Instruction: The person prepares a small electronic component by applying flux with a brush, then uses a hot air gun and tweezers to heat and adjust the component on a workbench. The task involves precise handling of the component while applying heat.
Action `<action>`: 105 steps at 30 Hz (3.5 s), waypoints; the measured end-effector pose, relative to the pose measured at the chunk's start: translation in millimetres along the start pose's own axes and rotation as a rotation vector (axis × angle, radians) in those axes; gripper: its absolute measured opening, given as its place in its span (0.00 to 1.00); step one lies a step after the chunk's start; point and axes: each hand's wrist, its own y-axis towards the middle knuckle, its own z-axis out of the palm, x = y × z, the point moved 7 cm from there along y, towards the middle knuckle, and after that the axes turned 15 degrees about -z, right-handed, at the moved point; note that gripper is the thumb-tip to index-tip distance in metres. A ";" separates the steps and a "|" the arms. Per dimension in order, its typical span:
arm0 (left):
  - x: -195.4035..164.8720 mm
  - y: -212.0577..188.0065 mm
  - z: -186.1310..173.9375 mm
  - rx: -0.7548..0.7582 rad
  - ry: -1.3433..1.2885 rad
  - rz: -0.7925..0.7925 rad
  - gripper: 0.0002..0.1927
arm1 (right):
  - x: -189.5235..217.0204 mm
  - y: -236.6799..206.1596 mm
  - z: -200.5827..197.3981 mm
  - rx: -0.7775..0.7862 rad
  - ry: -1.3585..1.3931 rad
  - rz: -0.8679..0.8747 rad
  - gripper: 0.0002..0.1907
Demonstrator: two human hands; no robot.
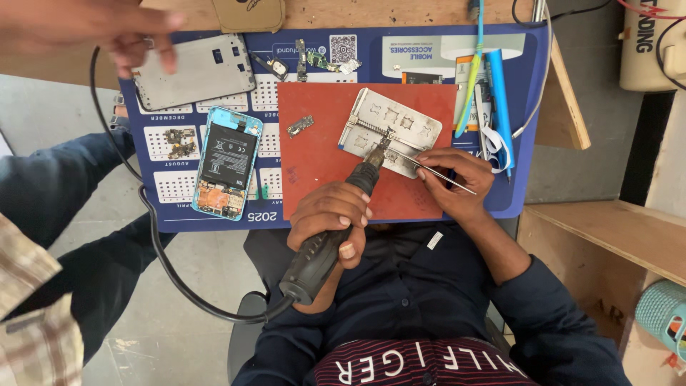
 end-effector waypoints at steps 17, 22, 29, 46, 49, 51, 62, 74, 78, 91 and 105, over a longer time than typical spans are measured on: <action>-2.9 2.8 1.3 0.008 0.001 -0.011 0.15 | -0.2 -0.6 0.0 -0.006 0.002 -0.016 0.08; -2.7 2.7 1.0 0.001 0.003 -0.010 0.16 | -1.0 -1.6 -0.4 -0.009 0.004 -0.003 0.08; -2.2 2.7 1.2 -0.001 -0.005 -0.011 0.15 | -0.6 -0.3 -0.3 -0.011 0.000 -0.007 0.08; 1.4 -0.4 -0.1 -0.012 -0.021 0.049 0.14 | -1.3 -2.4 -1.1 -0.011 0.008 0.008 0.08; 1.4 -1.0 -0.4 -0.008 -0.020 0.045 0.14 | -0.2 -1.0 -1.3 -0.017 0.019 -0.003 0.08; 1.6 -1.1 -0.8 -0.012 -0.032 0.060 0.15 | 0.1 -0.9 -0.9 -0.008 0.016 0.005 0.09; 1.7 -0.8 -0.5 -0.014 -0.020 0.084 0.15 | 0.4 -1.3 0.0 -0.016 0.011 0.006 0.09; 3.5 -0.7 -0.5 -0.025 -0.026 0.102 0.16 | -2.2 -1.9 3.0 0.012 -0.051 0.027 0.09; 3.8 -1.0 -1.0 -0.030 -0.017 0.101 0.16 | -1.8 -1.3 2.9 0.018 -0.065 0.026 0.09; 2.0 -0.6 -1.0 -0.009 0.002 0.071 0.16 | -1.6 -1.2 3.0 0.017 -0.072 0.021 0.10; 2.0 0.0 -0.6 -0.012 -0.001 0.067 0.16 | -1.1 -0.4 3.4 0.019 -0.063 0.013 0.09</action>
